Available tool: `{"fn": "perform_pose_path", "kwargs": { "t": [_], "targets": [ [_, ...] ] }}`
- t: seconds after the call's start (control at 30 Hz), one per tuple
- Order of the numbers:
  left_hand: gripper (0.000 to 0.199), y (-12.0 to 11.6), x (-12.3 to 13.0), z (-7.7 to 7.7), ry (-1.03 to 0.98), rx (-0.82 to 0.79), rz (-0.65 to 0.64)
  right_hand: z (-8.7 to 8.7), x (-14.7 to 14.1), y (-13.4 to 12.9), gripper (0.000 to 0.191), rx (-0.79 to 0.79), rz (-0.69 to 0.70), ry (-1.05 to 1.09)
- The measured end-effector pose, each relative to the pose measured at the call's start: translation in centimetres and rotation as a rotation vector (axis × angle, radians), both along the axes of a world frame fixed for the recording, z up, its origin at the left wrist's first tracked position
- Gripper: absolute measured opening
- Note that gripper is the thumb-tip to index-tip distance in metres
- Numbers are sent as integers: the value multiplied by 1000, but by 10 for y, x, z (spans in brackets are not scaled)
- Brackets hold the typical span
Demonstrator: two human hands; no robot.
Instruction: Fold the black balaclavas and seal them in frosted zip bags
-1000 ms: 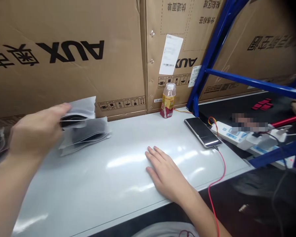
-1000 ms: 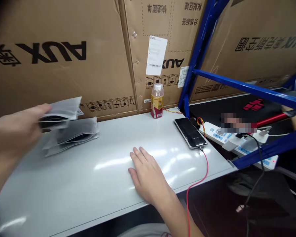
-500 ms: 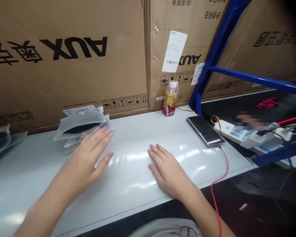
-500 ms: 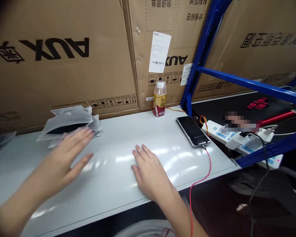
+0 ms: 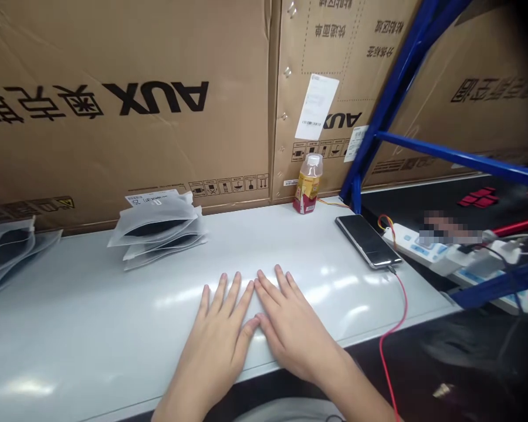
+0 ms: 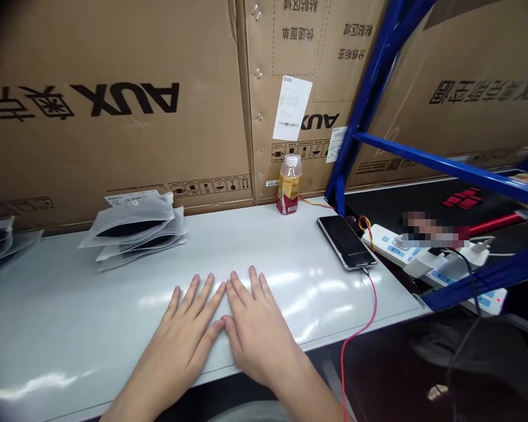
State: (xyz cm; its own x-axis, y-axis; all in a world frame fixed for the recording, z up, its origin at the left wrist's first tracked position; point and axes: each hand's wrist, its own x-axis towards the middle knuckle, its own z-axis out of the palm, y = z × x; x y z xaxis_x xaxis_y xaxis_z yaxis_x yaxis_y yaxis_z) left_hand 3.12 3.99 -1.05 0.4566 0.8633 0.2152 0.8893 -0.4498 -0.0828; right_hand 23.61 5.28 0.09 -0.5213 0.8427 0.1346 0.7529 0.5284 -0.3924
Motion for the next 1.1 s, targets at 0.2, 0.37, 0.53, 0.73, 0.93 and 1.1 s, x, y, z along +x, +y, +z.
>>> {"fn": "perform_pose_path", "kwargs": {
  "t": [0.2, 0.37, 0.53, 0.73, 0.93, 1.1],
  "targets": [
    [58, -1, 3, -2, -23, -19, 75, 0, -2, 0, 57, 4, -15, -5],
    [66, -1, 0, -8, -59, -1, 92, 0, -3, 0, 59, 26, -18, -26],
    [67, -1, -2, -9, -50, -7, 80, 0, -4, 0, 58, 45, -27, -21],
    [66, -1, -2, -7, -50, -8, 79, 0, -4, 1, 59, 20, -23, -32],
    [66, -2, -2, -5, -52, -11, 72, -1, -4, 0, 58, 18, -35, -6],
    [67, -3, -2, -5, -51, -17, 74, 0, -4, 0, 59, 46, -36, 10]
  ]
}}
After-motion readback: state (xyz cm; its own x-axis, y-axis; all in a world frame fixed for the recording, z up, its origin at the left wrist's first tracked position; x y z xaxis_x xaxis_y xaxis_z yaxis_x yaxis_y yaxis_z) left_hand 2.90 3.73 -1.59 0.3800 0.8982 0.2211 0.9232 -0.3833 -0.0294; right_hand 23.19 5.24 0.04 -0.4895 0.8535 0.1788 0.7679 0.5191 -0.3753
